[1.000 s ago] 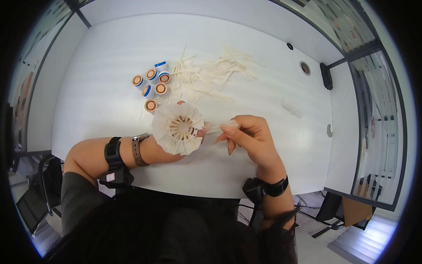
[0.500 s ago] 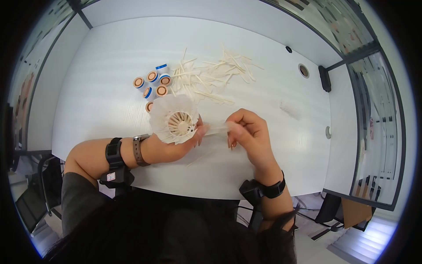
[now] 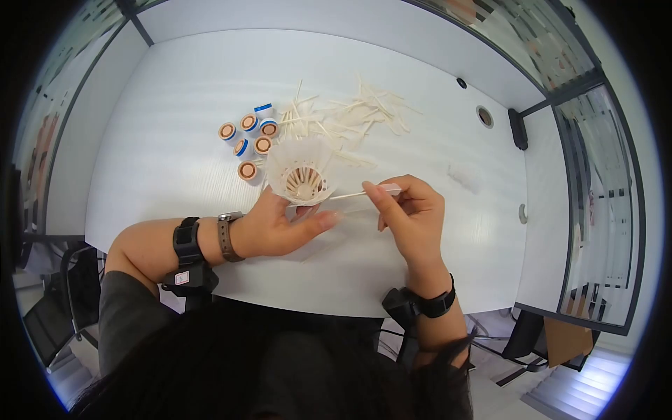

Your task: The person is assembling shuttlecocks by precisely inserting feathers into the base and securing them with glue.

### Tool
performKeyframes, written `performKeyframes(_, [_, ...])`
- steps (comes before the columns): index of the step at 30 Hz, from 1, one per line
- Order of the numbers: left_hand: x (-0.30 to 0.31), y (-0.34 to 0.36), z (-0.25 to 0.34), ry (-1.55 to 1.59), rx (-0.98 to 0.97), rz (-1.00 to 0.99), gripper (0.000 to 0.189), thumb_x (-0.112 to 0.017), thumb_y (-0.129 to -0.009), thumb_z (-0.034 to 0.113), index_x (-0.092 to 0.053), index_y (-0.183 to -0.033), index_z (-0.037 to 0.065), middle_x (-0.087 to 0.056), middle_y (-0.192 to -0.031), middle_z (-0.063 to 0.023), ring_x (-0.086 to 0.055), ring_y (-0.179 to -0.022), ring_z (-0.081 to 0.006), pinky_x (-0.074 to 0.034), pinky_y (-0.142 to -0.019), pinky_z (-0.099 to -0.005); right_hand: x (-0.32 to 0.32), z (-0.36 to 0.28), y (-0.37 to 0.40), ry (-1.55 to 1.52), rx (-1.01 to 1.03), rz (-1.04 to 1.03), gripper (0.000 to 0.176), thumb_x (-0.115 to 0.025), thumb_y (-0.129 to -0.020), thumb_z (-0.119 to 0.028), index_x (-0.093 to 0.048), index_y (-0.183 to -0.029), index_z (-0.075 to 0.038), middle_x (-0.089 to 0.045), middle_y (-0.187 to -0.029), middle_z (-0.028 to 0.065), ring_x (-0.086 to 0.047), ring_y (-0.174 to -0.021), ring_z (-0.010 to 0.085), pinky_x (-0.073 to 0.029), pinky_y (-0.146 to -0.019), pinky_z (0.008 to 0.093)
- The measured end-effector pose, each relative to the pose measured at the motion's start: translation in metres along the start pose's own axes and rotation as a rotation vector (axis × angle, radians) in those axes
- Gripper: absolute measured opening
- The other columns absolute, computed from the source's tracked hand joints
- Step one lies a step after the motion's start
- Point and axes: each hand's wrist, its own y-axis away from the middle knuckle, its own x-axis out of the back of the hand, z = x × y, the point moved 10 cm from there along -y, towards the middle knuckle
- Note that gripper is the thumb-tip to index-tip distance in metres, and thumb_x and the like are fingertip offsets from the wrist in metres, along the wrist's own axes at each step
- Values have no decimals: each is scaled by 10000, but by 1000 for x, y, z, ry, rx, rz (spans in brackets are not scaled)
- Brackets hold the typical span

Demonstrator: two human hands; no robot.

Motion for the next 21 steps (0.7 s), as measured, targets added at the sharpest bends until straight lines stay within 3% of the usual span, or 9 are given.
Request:
performKeyframes(5, [-3,-1,-8,117,-77,6,523,-611,-925,114,-365,-1372,-4,-567,-1097,-46,-504,-858,-67,-437,-713,-223,21,-12,1,4,95,155,98,-676,-929,-60,-678,-892,30,-581,-620,4,-470,-455,46,-368,-439,187])
performKeyframes(12, [3,-1,-2,-39,-162,76,435,-576,-892,71,-479,-1313,20,-534,-1130,-91,-524,-893,-143,-454,-755,-268,30,-40,14,78,357,225,114,-581,-984,-64,-616,-917,22,-520,-564,-2,-455,-446,47,-324,-432,193])
performKeyframes(17, [2,-2,-1,-93,-193,36,453,-585,-866,72,-499,-1308,20,-535,-1084,-99,-524,-881,-175,-449,-756,-287,21,-49,22,203,414,167,109,-592,-963,-53,-614,-910,38,-665,-706,83,-498,-491,54,-380,-463,193])
performKeyframes(21, [-1,-3,4,-124,-241,14,456,-572,-845,58,-519,-1297,27,-532,-1057,-101,-525,-894,-191,-445,-767,-293,15,-51,27,369,495,141,63,-639,-910,-21,-658,-879,31,-669,-708,70,-516,-530,68,-392,-500,199])
